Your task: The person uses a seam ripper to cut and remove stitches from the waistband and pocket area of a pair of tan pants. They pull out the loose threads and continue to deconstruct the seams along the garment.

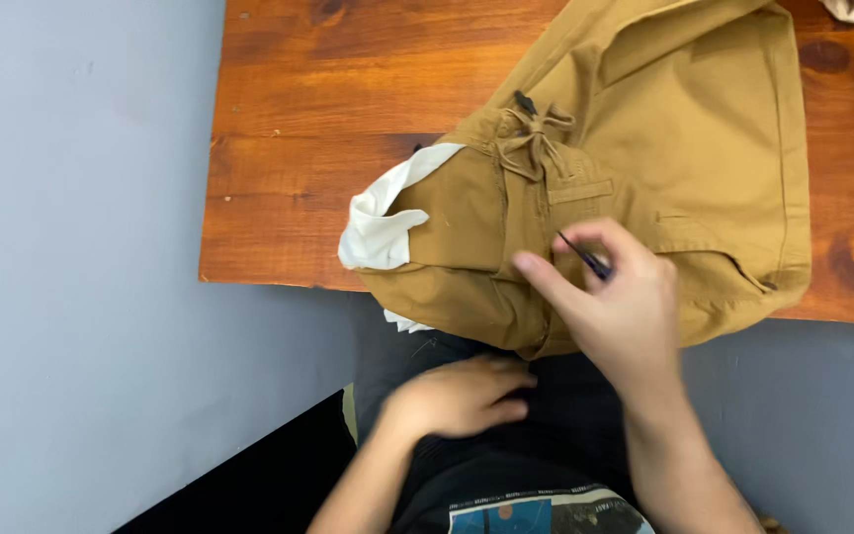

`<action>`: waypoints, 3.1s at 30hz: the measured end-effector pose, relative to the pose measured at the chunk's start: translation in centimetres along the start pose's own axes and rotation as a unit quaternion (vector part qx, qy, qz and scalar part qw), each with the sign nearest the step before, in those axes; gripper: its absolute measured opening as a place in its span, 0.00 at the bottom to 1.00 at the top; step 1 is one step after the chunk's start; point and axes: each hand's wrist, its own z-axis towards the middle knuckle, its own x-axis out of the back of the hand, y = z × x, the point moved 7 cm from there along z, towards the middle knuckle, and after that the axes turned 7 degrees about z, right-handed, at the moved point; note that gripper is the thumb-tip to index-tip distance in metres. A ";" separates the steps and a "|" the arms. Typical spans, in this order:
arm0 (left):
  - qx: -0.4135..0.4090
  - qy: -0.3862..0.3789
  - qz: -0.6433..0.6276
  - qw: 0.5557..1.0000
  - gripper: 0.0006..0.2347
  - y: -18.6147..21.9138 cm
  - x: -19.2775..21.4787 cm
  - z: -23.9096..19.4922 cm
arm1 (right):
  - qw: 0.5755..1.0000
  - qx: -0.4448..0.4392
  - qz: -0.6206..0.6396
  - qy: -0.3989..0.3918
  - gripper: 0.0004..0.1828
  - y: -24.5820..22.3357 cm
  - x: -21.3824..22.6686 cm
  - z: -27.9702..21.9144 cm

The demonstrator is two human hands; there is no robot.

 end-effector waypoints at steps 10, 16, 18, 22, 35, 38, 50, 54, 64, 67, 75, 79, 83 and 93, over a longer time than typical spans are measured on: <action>0.226 0.532 0.067 0.813 0.21 -1.8 16.6 -5.9 | 0.991 0.081 -0.108 0.017 0.17 0.0 -4.8 4.9; 0.322 0.546 0.201 0.746 0.11 -1.3 15.6 -5.1 | 0.995 0.041 -0.084 0.017 0.13 2.1 -3.9 4.5; 0.347 0.560 0.188 0.729 0.07 -1.4 15.7 -5.2 | 0.996 0.068 -0.056 0.009 0.12 2.1 -3.9 4.9; 0.370 0.540 0.123 0.746 0.09 -2.7 15.1 -5.4 | 0.994 0.087 -0.059 0.020 0.12 1.3 -3.0 4.3; 0.275 0.548 -0.082 0.786 0.11 -2.5 15.0 -6.4 | 0.970 -0.061 0.021 -0.235 0.21 -1.0 -3.7 1.6; 0.261 0.585 -0.083 0.763 0.11 -2.7 14.5 -6.5 | 0.966 -0.064 -0.039 -0.249 0.24 -0.8 -4.9 1.8; 0.267 0.644 0.210 0.685 0.09 -1.6 14.5 -6.4 | 0.944 -0.005 -0.244 -0.224 0.24 -1.2 -4.1 2.3; 0.322 0.638 0.217 0.665 0.03 -2.0 14.3 -5.7 | 0.956 -0.038 -0.196 -0.215 0.24 -0.8 -3.5 1.9; 0.176 0.603 0.127 0.767 0.04 1.2 16.1 -5.2 | 0.972 0.050 -0.221 -0.064 0.29 0.3 -3.3 2.7; 0.134 0.555 0.122 0.812 0.10 1.4 16.2 -4.2 | 0.953 -0.024 -0.284 -0.101 0.16 1.2 -3.5 2.0; 0.233 0.516 0.043 0.823 0.24 1.3 15.0 -4.9 | 0.995 0.046 -0.085 -0.019 0.26 0.0 -2.5 0.2; 0.236 0.478 0.067 0.843 0.05 0.1 17.2 -4.7 | 0.992 0.086 -0.080 0.056 0.27 0.9 -2.9 -1.8; 0.139 0.400 0.136 0.896 0.08 2.7 18.4 -5.8 | 0.975 0.142 -0.153 0.080 0.26 0.9 -4.4 -2.7; 0.058 0.513 0.342 0.785 0.04 -0.1 16.6 -2.4 | 0.974 0.213 -0.019 0.070 0.14 -3.1 -1.3 -0.6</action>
